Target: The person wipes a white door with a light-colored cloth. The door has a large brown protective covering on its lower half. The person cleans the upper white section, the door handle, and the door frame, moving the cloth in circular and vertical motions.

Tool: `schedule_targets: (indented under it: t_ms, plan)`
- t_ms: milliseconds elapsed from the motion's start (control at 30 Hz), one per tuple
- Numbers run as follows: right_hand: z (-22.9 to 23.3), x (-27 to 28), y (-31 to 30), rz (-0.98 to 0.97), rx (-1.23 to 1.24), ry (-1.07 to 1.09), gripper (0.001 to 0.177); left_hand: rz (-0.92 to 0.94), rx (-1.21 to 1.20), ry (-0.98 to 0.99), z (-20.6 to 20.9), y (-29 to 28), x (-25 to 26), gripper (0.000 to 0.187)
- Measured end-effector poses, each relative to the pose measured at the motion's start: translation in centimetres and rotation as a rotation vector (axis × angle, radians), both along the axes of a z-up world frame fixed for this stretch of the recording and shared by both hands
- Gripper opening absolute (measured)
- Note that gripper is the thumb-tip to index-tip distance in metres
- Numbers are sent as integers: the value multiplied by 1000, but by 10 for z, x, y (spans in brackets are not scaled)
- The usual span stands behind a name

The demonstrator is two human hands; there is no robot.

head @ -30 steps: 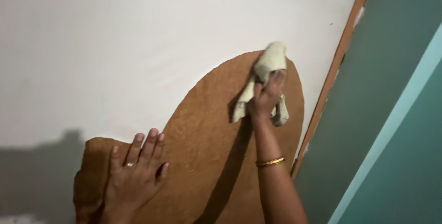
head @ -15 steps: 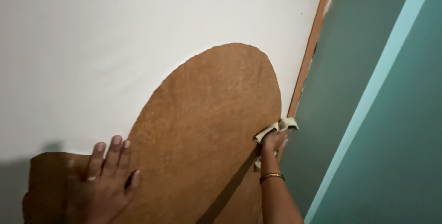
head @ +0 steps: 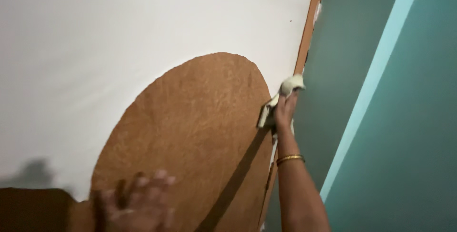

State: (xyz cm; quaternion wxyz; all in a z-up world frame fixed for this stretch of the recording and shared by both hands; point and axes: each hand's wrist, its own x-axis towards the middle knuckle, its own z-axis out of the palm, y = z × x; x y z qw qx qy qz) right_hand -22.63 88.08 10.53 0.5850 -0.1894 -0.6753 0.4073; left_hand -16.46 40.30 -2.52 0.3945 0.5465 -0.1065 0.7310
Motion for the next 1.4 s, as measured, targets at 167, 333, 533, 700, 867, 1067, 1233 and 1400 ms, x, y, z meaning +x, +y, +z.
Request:
schedule_targets:
  t_ms: [167, 333, 533, 700, 867, 1067, 1233, 1400]
  plan:
    - [-141, -15, 31, -40, -84, 18, 60, -1879, 257, -1065, 21, 63, -7, 69]
    - [-279, -31, 25, -150, -98, 88, 59, -2254, 421, -1580, 26, 82, -17, 70]
    - [-238, -70, 69, -257, -204, -144, 57, -2309, 278, -1443, 22, 88, -23, 64]
    - [-148, -69, 59, -116, 55, 29, 64, -2290, 327, -1486, 25, 89, -22, 66]
    - [-193, -54, 40, -128, 133, 123, 69, -2289, 296, -1483, 23, 89, -23, 65]
    - [-347, -34, 16, -115, -27, -66, 70, -2241, 304, -1509, 22, 90, -28, 62]
    - [-413, -14, -1, -36, -320, -94, 67, -2178, 322, -1465, 17, 91, -29, 61]
    - [-417, -10, 17, 60, -634, -83, 65, -2218, 300, -1490, 17, 92, -33, 61]
